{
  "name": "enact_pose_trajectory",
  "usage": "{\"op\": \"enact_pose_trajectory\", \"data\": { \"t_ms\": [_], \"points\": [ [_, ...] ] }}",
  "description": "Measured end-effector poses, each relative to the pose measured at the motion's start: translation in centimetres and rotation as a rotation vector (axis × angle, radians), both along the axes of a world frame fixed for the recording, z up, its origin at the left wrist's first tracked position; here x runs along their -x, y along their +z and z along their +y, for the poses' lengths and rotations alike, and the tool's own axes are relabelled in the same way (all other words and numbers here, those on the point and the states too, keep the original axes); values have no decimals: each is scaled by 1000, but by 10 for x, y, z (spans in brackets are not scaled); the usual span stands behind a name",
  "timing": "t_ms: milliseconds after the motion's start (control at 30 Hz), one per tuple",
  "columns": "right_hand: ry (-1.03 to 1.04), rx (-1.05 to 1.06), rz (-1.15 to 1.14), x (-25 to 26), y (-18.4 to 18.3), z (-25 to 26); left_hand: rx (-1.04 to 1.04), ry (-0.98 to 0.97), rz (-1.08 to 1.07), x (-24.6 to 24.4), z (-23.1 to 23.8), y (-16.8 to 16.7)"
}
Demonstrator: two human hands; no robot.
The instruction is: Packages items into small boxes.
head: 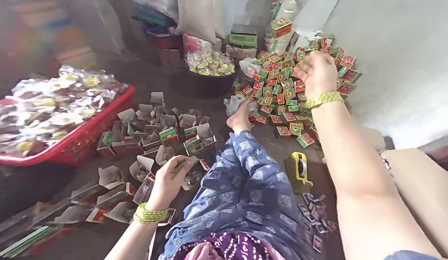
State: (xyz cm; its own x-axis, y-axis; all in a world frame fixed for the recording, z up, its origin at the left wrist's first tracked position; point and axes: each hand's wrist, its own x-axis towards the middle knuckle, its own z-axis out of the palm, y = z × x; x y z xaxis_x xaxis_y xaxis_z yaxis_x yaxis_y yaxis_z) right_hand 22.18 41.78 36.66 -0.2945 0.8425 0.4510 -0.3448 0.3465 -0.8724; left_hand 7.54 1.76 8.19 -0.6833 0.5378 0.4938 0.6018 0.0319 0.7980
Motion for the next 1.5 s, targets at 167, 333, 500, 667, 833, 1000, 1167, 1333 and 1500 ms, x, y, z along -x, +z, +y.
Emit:
{"op": "enact_pose_trajectory", "data": {
  "t_ms": [167,333,500,667,833,1000,1167,1333,1500],
  "points": [
    [224,-260,-622,-35,-101,-53,-151,-352,-411,-52,15,36],
    [318,-364,-957,-101,-214,-79,-38,-605,-708,-98,41,16],
    [189,-133,-967,-184,-268,-78,8,-780,-753,-122,57,-18],
    [-174,82,-996,-260,-284,-59,231,-1044,-527,-124,58,-37],
    [-421,247,-1166,-326,-309,-38,199,-1080,-138,-122,54,-54],
    [-352,262,-1448,-338,-337,-32,216,-1086,-5,-117,51,-57],
    [-220,163,-1642,-321,-374,-27,173,-882,76,-126,52,-54],
    [-271,39,-1698,-308,-402,-12,42,-888,-232,-126,55,-62],
    [-249,-25,-1788,-308,-407,-3,322,-736,-268,-136,58,-50]
  ]
}}
